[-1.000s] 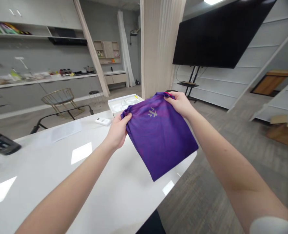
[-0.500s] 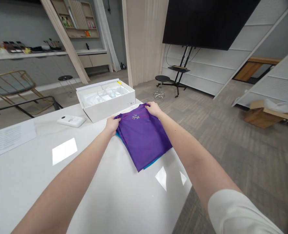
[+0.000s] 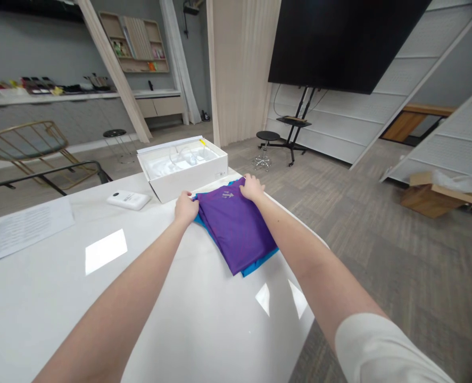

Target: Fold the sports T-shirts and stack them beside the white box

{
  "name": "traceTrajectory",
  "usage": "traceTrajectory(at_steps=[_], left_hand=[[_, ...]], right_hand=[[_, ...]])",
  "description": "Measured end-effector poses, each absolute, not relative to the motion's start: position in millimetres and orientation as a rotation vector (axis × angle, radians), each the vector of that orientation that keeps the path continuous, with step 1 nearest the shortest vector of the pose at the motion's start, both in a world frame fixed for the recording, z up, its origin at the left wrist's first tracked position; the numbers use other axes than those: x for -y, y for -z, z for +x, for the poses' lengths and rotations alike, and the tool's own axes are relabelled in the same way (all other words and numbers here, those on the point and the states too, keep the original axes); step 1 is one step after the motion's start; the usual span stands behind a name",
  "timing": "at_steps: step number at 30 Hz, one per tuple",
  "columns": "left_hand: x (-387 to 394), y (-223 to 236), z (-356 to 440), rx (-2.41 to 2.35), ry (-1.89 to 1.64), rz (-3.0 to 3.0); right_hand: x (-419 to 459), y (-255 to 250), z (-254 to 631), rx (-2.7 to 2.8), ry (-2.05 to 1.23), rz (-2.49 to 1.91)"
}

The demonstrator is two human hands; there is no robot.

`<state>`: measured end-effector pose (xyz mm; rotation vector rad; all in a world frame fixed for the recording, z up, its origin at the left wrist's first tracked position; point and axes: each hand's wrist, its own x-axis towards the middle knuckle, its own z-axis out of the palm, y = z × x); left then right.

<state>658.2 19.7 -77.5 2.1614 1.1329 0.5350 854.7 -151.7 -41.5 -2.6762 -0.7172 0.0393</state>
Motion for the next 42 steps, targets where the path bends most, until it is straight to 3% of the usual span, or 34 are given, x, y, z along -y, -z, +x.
traceTrajectory(at_steps=[5,10,16,19,27,33,37,42], left_hand=[[-20.0,58.4,597.6,-0.842,-0.52,2.449],[-31.1,16.0,487.0,-0.525,-0.291,2.551],[-46.0,-23.2,308.3,-0.743,-0.132,2.616],[-55.3,-29.5,208.1,-0.931,-0.164,2.572],[-58.8,-21.2,-62.0,-1.671,-0.229,2.569],[-53.3,23.7,-222.5,-2.416,-0.178,1.98],[-43.6,49.9,-267.2,-2.379,-0.236,1.861],[-22.3,48.6,-260.6,-2.431,-0.387,2.097]], right_hand=[[148.4,22.0,820.4,0.743,0.146,-2.711],[118.5,-14.7,758.6,1.165,-0.397,-2.615],[60.1,-50.5,617.1,1.652,-0.961,-2.367],[30.6,-57.6,534.3,1.848,-1.063,-2.252],[-35.0,-39.7,314.0,2.219,-0.937,-1.797],[-44.6,-13.3,183.1,2.284,-0.886,-1.566],[-45.9,15.0,112.8,2.29,-0.868,-1.437],[-47.2,39.3,37.5,2.303,-0.969,-1.21]])
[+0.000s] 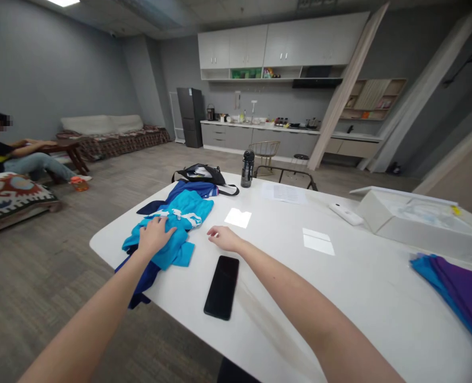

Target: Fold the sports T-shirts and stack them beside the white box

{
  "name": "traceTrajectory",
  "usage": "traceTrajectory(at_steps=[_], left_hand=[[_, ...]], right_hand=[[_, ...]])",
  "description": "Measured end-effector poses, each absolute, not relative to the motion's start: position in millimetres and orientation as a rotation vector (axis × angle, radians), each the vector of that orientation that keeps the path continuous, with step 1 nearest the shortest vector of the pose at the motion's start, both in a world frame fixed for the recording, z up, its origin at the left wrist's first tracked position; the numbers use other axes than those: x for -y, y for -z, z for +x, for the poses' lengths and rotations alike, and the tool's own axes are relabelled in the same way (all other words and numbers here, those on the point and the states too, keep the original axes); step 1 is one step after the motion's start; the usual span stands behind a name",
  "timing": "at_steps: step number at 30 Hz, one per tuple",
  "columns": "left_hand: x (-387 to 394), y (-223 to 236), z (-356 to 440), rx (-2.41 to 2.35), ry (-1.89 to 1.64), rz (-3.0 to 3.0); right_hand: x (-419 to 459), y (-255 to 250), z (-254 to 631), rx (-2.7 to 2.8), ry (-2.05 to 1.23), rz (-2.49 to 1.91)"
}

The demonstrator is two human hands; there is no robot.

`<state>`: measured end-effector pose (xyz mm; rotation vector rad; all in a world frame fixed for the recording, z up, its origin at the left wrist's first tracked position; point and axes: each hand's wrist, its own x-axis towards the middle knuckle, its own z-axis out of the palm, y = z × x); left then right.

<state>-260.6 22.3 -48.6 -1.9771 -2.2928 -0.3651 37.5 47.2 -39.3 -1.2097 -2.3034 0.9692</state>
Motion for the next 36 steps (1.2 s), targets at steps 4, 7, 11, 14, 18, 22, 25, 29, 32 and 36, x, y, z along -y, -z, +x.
traceTrajectory(at_steps=[4,7,11,14,18,22,25,29,32,36], left_hand=[[-10.0,40.9,-255.0,2.226,0.469,-1.96],[-6.4,30.7,-259.9,2.276,0.903,-1.783],[-11.8,-3.8,-263.6,2.159,1.767,-1.387],[-18.7,-47.9,-252.0,1.861,2.271,-1.328],[-16.7,-116.1,-210.0,1.611,2.404,-1.622],[0.5,-176.9,-149.3,1.481,1.997,-1.869],[12.3,-215.4,-104.3,1.371,1.786,-2.038],[13.6,-256.1,-53.4,1.261,1.748,-2.219],[11.9,-276.3,-21.7,1.187,1.817,-2.366],[37.4,-287.3,18.6,1.045,1.893,-2.467]], right_hand=[[-43.4,43.4,7.6,2.305,-1.048,-1.126],[-41.7,43.6,5.5,2.247,-1.103,-1.101],[-42.5,39.0,13.5,2.078,-1.249,-1.073],[-37.7,29.6,19.9,1.971,-1.363,-1.065],[-19.2,3.8,26.6,1.91,-1.25,-1.024],[-2.1,-46.3,31.6,1.785,-0.854,-0.864],[1.2,-90.0,38.0,1.791,-0.926,-0.741],[-0.6,-132.2,59.0,1.849,-1.039,-0.721],[4.5,-157.9,87.6,1.732,-1.039,-0.759],[28.7,-203.7,138.1,1.43,-1.165,-0.651]])
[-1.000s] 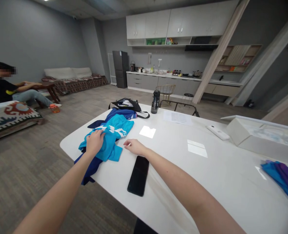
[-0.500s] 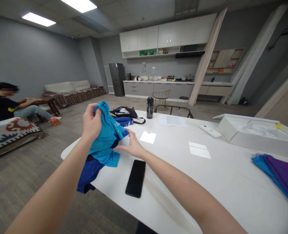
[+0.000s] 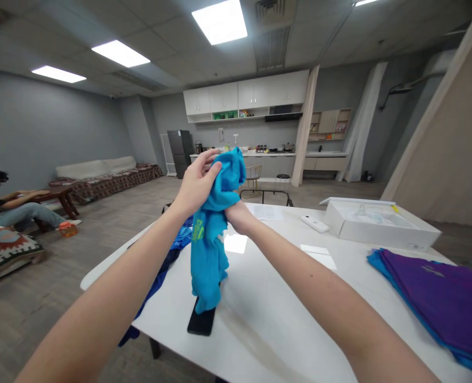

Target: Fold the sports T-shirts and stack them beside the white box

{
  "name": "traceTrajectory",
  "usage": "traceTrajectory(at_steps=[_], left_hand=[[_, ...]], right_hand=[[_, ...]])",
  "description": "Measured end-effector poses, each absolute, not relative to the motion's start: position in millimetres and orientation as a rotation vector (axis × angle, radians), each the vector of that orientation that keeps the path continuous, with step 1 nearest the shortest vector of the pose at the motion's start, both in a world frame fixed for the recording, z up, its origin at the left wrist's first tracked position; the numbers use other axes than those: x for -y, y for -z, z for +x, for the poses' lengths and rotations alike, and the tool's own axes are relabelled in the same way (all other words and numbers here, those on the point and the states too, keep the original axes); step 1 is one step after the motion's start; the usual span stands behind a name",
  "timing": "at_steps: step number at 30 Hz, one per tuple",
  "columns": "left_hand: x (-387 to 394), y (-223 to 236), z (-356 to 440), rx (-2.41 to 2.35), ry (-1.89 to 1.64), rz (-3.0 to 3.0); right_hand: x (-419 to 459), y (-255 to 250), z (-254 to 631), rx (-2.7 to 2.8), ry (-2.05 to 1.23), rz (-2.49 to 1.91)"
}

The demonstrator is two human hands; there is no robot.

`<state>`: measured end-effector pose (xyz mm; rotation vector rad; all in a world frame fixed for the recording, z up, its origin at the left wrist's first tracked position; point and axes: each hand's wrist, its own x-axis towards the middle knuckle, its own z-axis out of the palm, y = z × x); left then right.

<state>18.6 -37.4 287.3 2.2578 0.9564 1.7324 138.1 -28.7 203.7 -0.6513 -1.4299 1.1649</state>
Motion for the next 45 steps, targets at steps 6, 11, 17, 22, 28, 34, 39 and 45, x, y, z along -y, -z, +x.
traceTrajectory(at_steps=[6,11,17,22,28,34,39,45], left_hand=[[133.2,-263.1,71.8,-1.19,-1.605,2.538],[154.5,-238.3,92.8,-1.177,-1.343,2.41],[142.3,-256.3,116.0,-0.898,-1.223,1.935],[153.3,-290.4,133.3,-0.749,-0.881,1.919],[158.4,-325.6,142.3,-0.66,-0.778,2.052],[144.5,-337.5,152.5,-0.578,-1.189,1.901],[141.0,-349.9,158.2,-0.56,-1.229,2.144],[134.9,-356.0,173.2,-0.53,-1.242,2.549]], right_hand=[[85.1,-278.8,228.9,1.034,-1.225,-0.66],[131.4,-306.5,302.0,1.005,-1.216,-0.755],[180.5,-316.3,368.2,1.109,-1.081,-1.187],[217.2,-327.7,411.7,1.195,-1.108,-1.366],[243.1,-336.5,431.6,1.085,-1.184,-0.997],[246.8,-325.3,422.3,1.264,-0.785,-0.945],[227.9,-294.8,420.2,1.606,-0.192,-1.169],[188.6,-250.7,407.8,1.24,0.17,-1.258]])
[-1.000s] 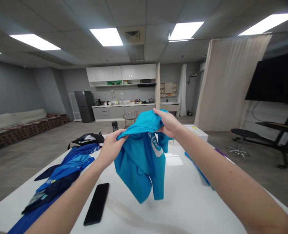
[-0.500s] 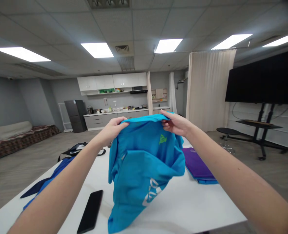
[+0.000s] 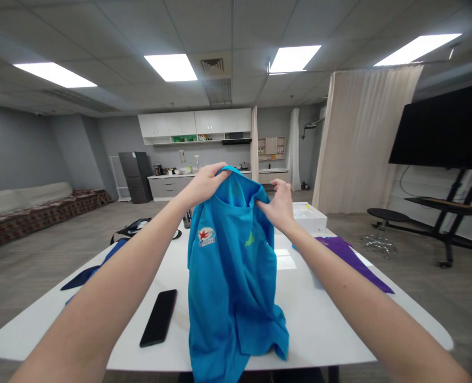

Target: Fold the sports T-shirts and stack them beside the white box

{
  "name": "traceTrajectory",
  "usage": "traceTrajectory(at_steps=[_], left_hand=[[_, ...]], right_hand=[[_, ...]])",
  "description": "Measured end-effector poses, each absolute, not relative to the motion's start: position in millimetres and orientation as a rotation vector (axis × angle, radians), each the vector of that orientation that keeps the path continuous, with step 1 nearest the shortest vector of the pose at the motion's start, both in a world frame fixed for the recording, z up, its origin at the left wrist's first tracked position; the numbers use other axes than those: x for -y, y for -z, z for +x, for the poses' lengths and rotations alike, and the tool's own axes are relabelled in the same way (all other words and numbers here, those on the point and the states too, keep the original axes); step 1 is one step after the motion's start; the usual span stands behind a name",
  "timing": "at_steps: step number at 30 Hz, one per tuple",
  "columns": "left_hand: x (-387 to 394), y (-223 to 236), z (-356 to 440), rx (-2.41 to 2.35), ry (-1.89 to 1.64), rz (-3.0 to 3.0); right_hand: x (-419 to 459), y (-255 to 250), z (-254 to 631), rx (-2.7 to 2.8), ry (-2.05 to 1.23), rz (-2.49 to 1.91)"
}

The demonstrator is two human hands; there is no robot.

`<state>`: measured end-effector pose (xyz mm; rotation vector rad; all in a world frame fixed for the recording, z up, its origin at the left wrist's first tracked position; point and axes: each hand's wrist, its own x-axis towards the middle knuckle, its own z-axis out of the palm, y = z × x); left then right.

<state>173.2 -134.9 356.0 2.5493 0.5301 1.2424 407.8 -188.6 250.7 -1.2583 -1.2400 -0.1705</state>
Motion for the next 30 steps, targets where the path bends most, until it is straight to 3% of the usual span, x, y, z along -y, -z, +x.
traceTrajectory(at_steps=[4,6,9,14,20,26,30], left_hand=[[135.6,-347.2,181.8,-0.582,-1.254,2.63],[133.6,-342.0,178.2,-0.643,-1.26,2.61],[122.1,-334.4,160.6,-0.757,-1.185,2.603],[103.0,-319.6,125.1,-0.921,-0.651,2.595],[92.7,-287.6,106.6,-0.852,-0.201,2.5],[51.9,-242.9,86.3,-1.265,-0.666,2.712],[38.6,-232.1,81.6,-1.388,-1.033,2.527]], right_hand=[[167.7,-226.6,392.8,1.373,-0.724,-1.094],[162.4,-221.5,393.5,1.302,-0.916,-1.007],[159.5,-227.4,408.2,1.205,-0.705,-1.022],[161.1,-258.0,439.9,1.417,-0.234,-1.194],[166.6,-269.7,451.8,1.47,-0.058,-1.262],[174.1,-265.9,460.5,1.529,0.054,-1.373],[175.6,-267.2,468.5,1.552,0.118,-1.481]])
